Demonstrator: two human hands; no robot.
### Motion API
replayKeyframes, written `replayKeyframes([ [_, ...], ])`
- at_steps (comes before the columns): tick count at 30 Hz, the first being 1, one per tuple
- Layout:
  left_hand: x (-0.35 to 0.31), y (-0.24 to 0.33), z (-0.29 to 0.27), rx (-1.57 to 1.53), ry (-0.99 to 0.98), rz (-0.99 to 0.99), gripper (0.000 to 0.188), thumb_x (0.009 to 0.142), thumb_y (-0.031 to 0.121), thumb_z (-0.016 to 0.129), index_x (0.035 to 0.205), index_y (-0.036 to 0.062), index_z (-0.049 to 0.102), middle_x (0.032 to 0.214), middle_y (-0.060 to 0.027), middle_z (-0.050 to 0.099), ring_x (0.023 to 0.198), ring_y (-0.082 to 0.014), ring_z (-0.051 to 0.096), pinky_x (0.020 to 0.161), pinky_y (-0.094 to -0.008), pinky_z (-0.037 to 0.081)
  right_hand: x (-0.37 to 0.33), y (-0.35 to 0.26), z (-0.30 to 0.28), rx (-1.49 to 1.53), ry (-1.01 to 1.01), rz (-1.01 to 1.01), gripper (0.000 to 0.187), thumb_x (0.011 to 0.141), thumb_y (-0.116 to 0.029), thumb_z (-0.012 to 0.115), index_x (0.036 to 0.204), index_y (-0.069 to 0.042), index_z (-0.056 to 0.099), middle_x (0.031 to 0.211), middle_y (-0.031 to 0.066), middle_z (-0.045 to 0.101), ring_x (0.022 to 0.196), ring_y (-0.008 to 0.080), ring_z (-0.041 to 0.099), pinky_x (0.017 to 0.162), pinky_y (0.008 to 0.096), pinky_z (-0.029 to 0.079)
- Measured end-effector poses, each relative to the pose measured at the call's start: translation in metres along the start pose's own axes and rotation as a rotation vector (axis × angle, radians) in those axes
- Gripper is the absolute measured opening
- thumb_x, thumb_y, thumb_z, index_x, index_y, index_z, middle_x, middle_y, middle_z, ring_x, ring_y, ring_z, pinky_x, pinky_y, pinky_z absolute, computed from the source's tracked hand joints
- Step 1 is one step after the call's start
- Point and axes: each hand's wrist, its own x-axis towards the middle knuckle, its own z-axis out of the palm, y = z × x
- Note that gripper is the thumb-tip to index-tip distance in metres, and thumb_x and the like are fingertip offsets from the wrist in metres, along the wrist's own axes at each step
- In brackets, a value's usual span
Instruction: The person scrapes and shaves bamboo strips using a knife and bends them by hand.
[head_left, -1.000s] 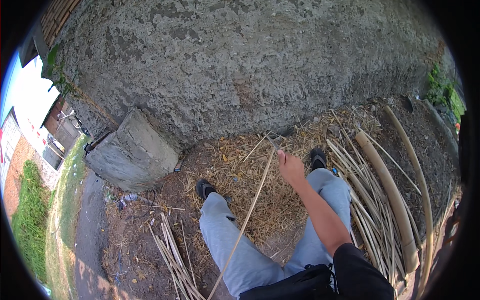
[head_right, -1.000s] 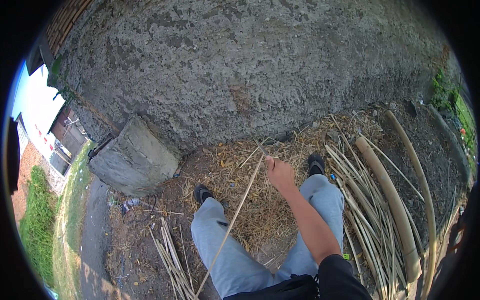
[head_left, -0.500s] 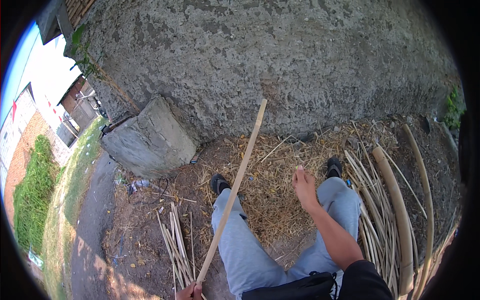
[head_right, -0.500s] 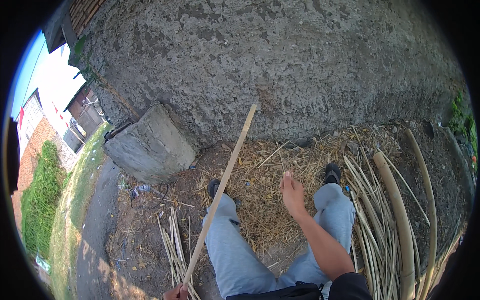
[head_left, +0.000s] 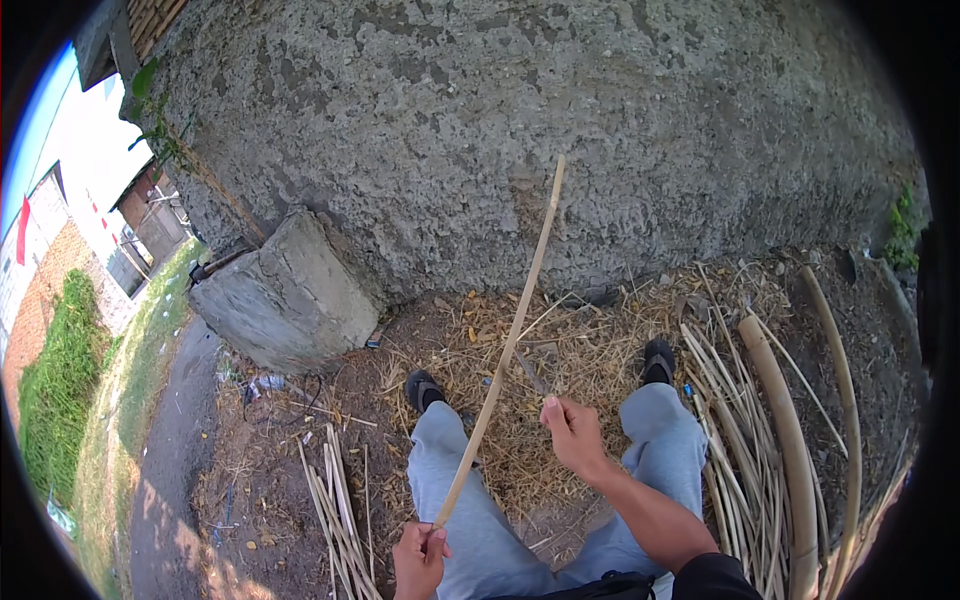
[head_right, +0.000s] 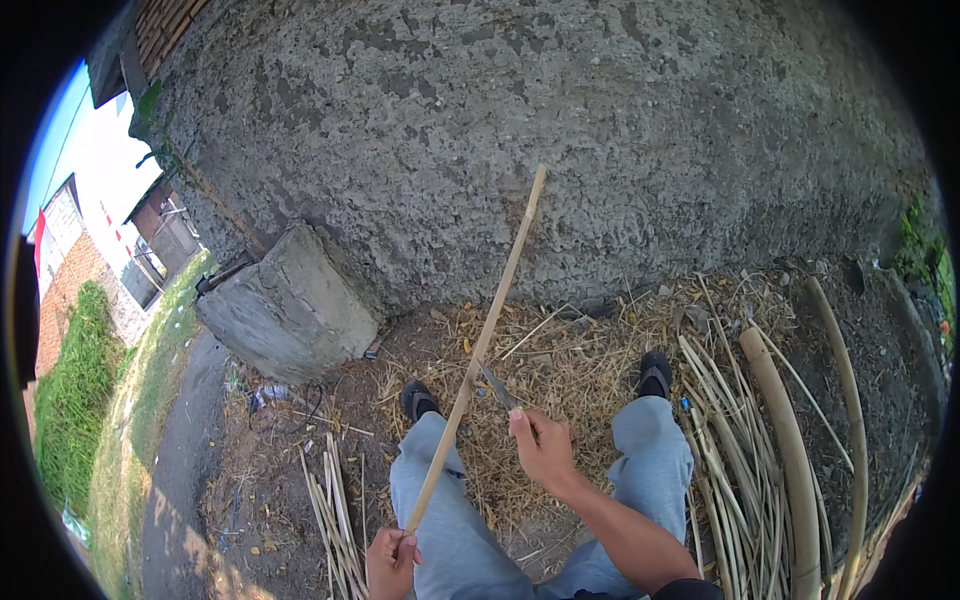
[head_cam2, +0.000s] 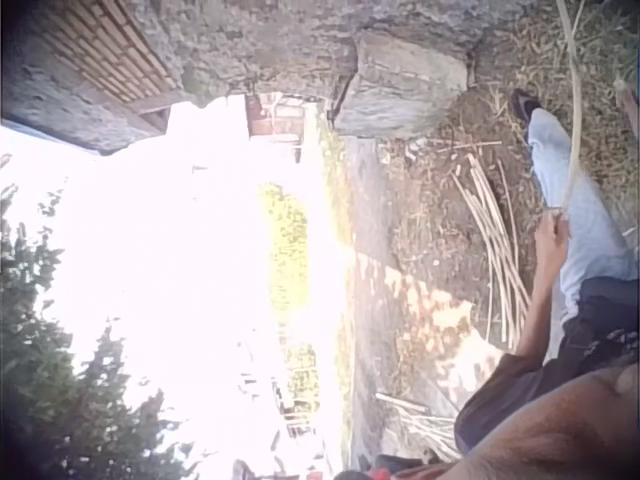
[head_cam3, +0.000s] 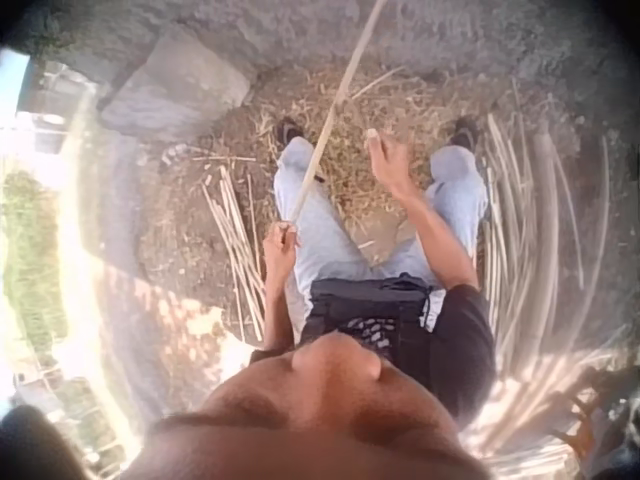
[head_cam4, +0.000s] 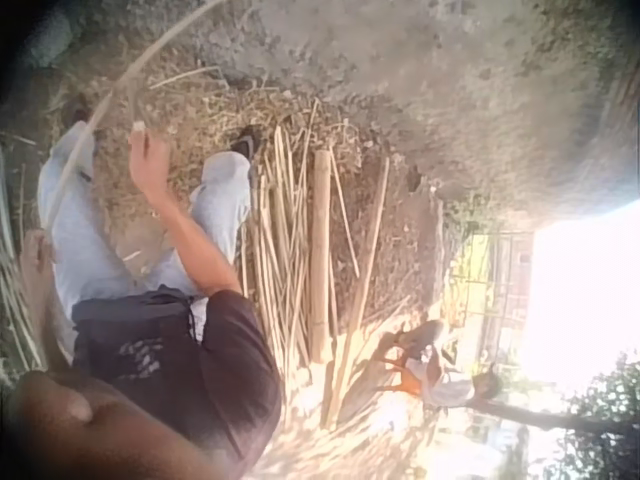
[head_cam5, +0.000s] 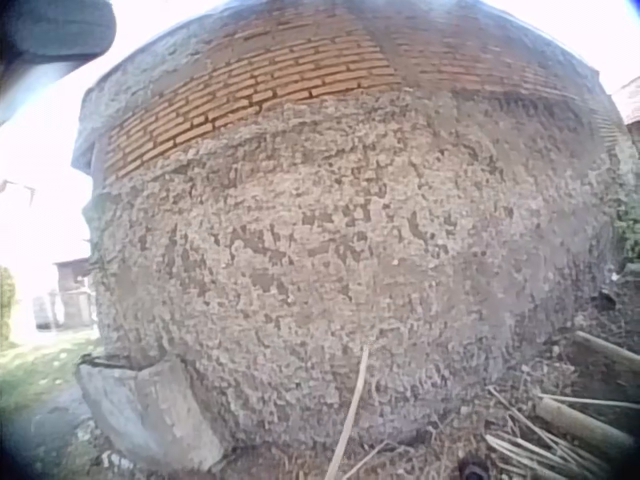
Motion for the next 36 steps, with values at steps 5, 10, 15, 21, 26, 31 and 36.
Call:
replayKeyframes([
  [5, 0.007, 0.006, 0.01, 0.071, 0.123, 0.038, 0.011, 0.091, 0.013, 0.062, 0.087, 0.0034, 0.062, 0.075, -0.0113, 0.058, 0.063, -0.0257, 0.057, 0.06, -0.0368, 0.044, -0.016, -0.013, 0.009, -0.108, -0.252, 0.036, 0.042, 0.1, -0.034, 0.052, 0.079, 0.0, 0.066, 0.056, 0.0098, 0.056, 0.046, 0.0179, 0.052, 0.047, 0.0349, 0.04],
  [10, 0.018, 0.018, 0.02, -0.161, 0.254, -0.066, 0.02, 0.094, 0.021, 0.065, 0.092, 0.0013, 0.068, 0.066, -0.0028, 0.056, 0.059, -0.0105, 0.051, 0.054, -0.0308, 0.04, -0.03, -0.013, 0.023, -0.162, -0.331, -0.105, 0.035, 0.098, -0.026, 0.056, 0.076, 0.0, 0.062, 0.056, 0.0147, 0.052, 0.046, 0.0233, 0.05, 0.047, 0.0378, 0.04],
  [15, 0.023, 0.009, 0.026, -0.298, 0.168, -0.161, 0.032, 0.097, 0.026, 0.062, 0.085, -0.0035, 0.069, 0.059, 0.0014, 0.051, 0.056, -0.0042, 0.045, 0.05, -0.0248, 0.035, -0.039, -0.002, 0.028, -0.396, -0.413, -0.405, 0.031, 0.094, -0.031, 0.062, 0.08, -0.004, 0.064, 0.06, 0.0108, 0.061, 0.044, 0.029, 0.058, 0.041, 0.0385, 0.044],
  [21, 0.034, 0.026, 0.027, -0.606, 0.123, -0.408, 0.031, 0.098, 0.022, 0.063, 0.089, -0.0059, 0.073, 0.06, 0.0018, 0.053, 0.054, -0.0032, 0.044, 0.048, -0.0205, 0.03, -0.048, 0.003, 0.036, -0.443, -0.384, -0.645, 0.037, 0.09, -0.039, 0.067, 0.075, -0.007, 0.062, 0.059, 0.0062, 0.06, 0.041, 0.0234, 0.057, 0.036, 0.0349, 0.041],
  [26, 0.03, 0.031, 0.024, -0.61, 0.19, -0.452, 0.031, 0.097, 0.022, 0.064, 0.091, -0.0067, 0.073, 0.06, 0.002, 0.052, 0.053, -0.0033, 0.043, 0.048, -0.0213, 0.028, -0.048, -0.005, 0.041, -0.496, -0.371, -0.709, 0.036, 0.088, -0.042, 0.069, 0.076, -0.008, 0.063, 0.058, 0.0043, 0.06, 0.041, 0.02, 0.057, 0.036, 0.0329, 0.041],
  [31, 0.024, 0.035, 0.022, -0.484, 0.22, -0.317, 0.029, 0.097, 0.02, 0.064, 0.093, -0.0073, 0.073, 0.059, 0.0032, 0.049, 0.055, -0.0019, 0.04, 0.049, -0.0208, 0.027, -0.046, -0.01, 0.039, -0.459, -0.264, -0.815, 0.036, 0.087, -0.041, 0.07, 0.074, -0.009, 0.062, 0.057, 0.0035, 0.059, 0.041, 0.0188, 0.057, 0.036, 0.0319, 0.041],
  [36, 0.012, 0.039, 0.029, -0.434, 0.209, -0.302, 0.027, 0.096, 0.019, 0.065, 0.091, -0.0067, 0.072, 0.059, 0.0044, 0.05, 0.055, -0.0027, 0.041, 0.049, -0.0214, 0.03, -0.028, -0.011, 0.029, -0.53, -0.147, -0.608, 0.032, 0.088, -0.034, 0.071, 0.071, -0.008, 0.061, 0.052, 0.0053, 0.056, 0.039, 0.0211, 0.055, 0.036, 0.0341, 0.04],
])
